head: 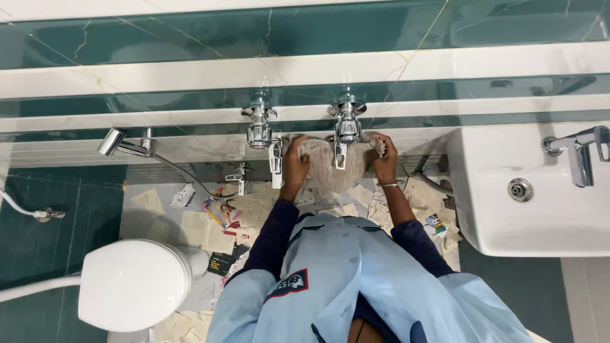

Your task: The person wipes bathroom faucets, a bidet sprayer, and tiled wall surfaces with a cloth.

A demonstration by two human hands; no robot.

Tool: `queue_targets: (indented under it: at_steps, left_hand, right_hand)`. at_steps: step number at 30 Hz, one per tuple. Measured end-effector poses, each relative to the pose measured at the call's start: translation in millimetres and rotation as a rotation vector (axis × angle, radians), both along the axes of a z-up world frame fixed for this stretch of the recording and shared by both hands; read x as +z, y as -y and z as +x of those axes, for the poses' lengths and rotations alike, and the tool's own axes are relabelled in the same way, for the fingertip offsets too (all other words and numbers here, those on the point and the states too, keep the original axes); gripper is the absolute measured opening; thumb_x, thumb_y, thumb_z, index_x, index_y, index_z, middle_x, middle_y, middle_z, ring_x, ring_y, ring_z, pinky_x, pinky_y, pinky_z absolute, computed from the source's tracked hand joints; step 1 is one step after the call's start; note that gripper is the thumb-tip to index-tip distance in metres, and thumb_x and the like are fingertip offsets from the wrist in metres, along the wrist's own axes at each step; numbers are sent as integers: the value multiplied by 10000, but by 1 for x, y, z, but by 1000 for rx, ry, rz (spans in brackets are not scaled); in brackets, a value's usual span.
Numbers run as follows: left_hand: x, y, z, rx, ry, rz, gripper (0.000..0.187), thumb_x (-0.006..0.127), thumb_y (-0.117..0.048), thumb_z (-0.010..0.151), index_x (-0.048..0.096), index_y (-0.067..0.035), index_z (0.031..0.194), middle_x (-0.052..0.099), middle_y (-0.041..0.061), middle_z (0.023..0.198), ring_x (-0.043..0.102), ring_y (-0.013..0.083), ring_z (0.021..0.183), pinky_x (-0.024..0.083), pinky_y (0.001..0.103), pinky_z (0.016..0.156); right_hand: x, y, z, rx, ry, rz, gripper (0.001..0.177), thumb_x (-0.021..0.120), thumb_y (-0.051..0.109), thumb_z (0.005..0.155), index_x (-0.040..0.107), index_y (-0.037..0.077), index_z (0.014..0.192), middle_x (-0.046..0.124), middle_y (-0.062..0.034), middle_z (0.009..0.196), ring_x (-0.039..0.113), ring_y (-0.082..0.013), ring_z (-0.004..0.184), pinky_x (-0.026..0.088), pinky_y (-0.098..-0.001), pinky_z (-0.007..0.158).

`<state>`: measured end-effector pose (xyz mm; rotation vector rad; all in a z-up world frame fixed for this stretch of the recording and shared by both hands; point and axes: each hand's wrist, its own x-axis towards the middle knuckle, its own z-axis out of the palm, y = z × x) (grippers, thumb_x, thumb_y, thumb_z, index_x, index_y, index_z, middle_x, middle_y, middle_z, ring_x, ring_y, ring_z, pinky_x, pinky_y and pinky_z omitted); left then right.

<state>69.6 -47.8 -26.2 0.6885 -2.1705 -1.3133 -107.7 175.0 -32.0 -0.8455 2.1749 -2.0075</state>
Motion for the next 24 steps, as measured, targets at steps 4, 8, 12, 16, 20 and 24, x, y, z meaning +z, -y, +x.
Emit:
queue_targets:
  at_steps: [4, 8, 12, 16, 20, 24]
  left_hand:
    - [4, -6, -34, 243, 125, -362, 436, 774, -23, 851, 631, -187, 1229, 702, 61, 1148, 665, 251, 1075, 533, 463, 1019]
    - [14, -36, -52, 365, 66, -282, 413, 775, 14, 782, 655, -179, 1127, 623, 158, 1206, 666, 257, 1010, 580, 420, 746]
    - [12, -50, -56, 383, 31, -249, 476, 789, 56, 679, 602, -66, 1099, 597, 323, 1266, 671, 345, 871, 621, 460, 595]
    - [-34, -45, -70, 489, 109, 383, 231, 717, -53, 850, 604, -12, 1046, 659, 240, 1021, 655, 293, 800, 563, 429, 650]
    - [-52, -49, -79, 475, -81, 642, 251, 691, -172, 998, 689, 73, 944, 689, 195, 849, 612, 263, 785, 486, 399, 714]
    - [-51, -67, -71, 375, -264, 985, 306, 590, -230, 1007, 687, -58, 1242, 722, 24, 1192, 645, 180, 1122, 474, 283, 950]
  right_hand:
    - [-20, 32, 7, -163, -206, 103, 428, 701, -141, 780, 675, 105, 1130, 648, -87, 1137, 642, -255, 1088, 537, -334, 948]
    - [-47, 42, 18, -413, -384, 428, 363, 844, -6, 744, 728, 116, 1066, 624, -120, 902, 576, -286, 939, 468, -403, 805]
    - [-58, 61, 19, -245, 183, 6, 173, 697, 83, 953, 589, 97, 1087, 629, -28, 885, 567, -120, 771, 488, -309, 666]
    - [-47, 82, 15, -293, 203, -49, 150, 651, 87, 996, 518, 52, 1057, 573, -9, 843, 499, -91, 713, 455, -287, 607]
    - [-39, 80, 27, -247, 380, -192, 60, 559, 98, 1022, 567, 41, 1040, 522, 14, 790, 430, -79, 653, 388, -260, 558]
    - [-15, 68, 48, -132, 515, -202, 104, 610, 71, 1003, 647, 23, 1087, 563, 16, 814, 444, -80, 695, 370, -261, 601]
